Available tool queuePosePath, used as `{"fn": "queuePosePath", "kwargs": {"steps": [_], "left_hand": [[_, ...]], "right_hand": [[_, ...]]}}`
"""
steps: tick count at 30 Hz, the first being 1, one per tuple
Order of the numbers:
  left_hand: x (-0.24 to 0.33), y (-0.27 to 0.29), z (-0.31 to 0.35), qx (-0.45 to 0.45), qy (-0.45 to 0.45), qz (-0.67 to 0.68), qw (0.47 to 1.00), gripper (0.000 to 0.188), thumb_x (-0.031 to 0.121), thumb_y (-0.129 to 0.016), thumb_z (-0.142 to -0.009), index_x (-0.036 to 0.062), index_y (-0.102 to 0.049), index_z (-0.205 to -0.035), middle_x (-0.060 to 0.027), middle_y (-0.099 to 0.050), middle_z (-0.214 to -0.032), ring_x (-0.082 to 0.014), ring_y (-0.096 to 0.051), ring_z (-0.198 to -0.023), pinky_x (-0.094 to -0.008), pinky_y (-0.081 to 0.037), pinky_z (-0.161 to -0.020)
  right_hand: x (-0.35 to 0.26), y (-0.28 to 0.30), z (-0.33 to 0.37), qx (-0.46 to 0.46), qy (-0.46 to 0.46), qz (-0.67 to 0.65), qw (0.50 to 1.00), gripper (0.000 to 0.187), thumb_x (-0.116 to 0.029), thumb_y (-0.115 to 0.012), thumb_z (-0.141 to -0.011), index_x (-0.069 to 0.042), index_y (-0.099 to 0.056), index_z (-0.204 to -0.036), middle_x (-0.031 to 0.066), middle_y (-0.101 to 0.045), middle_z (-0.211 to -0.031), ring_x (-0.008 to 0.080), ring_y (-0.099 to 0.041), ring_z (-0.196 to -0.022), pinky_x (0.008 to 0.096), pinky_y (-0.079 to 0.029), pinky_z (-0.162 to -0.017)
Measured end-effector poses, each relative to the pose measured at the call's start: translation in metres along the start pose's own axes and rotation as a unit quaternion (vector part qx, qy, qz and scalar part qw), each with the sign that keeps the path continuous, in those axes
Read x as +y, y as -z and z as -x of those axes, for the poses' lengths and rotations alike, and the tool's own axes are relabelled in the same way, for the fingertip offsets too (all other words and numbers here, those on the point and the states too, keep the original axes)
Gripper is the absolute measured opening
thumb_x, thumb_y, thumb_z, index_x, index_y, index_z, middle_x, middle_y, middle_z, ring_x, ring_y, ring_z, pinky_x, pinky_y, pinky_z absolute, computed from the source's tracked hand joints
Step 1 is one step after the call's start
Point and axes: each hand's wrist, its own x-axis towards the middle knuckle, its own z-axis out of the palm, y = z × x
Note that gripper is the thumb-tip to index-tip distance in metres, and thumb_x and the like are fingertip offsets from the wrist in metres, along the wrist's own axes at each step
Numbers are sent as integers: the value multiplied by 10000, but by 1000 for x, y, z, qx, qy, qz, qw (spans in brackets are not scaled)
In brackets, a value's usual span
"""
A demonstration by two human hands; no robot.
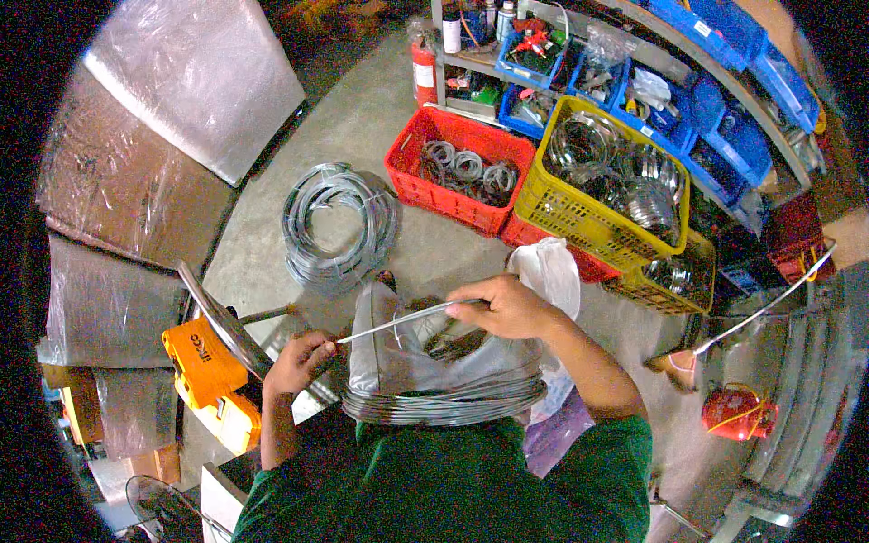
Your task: The person handles a bundle of metal wire, unties it, and coils it into smaller loops. They repeatedly wrap and adjust the wire by hand, forming neat coils and placing them on the floor.
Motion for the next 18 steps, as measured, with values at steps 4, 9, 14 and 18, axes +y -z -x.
{"fn": "queuePosePath", "kwargs": {"steps": [4, 9, 14, 18], "left_hand": [[-16, -1, 10, -24, 41, 16, 999, 308, 253, -581, -1011, -12, -602, -857, -64, -498, -676, -156, -463, -667, -362, -405, -615], [-36, -1, 20, -27, 85, -8, 996, 314, 260, -574, -1017, -9, -612, -859, -44, -497, -664, -146, -455, -658, -348, -398, -607], [-39, -9, 8, 51, 60, 14, 997, 303, 227, -540, -1032, -22, -652, -902, -94, -636, -758, -178, -567, -713, -345, -465, -673], [-7, -38, -13, 42, -27, -22, 999, 210, 157, -586, -996, -24, -682, -954, -170, -684, -843, -285, -661, -769, -383, -509, -711]], "right_hand": [[21, 21, 4, 46, 38, 12, 998, 251, -261, -748, -890, -54, -759, -1031, 49, -729, -791, 98, -604, -651, 289, -494, -612], [45, 46, 4, 73, 21, 25, 997, 230, -229, -749, -876, -30, -753, -991, 64, -724, -786, 114, -632, -677, 287, -505, -641], [52, 66, -9, -31, -19, 107, 994, 317, -304, -727, -888, -33, -736, -1052, 128, -732, -923, 221, -693, -881, 363, -536, -777], [32, 44, -10, -100, 54, 169, 979, 521, -423, -713, -888, -56, -649, -1253, 198, -681, -1167, 324, -660, -1061, 433, -514, -915]]}}
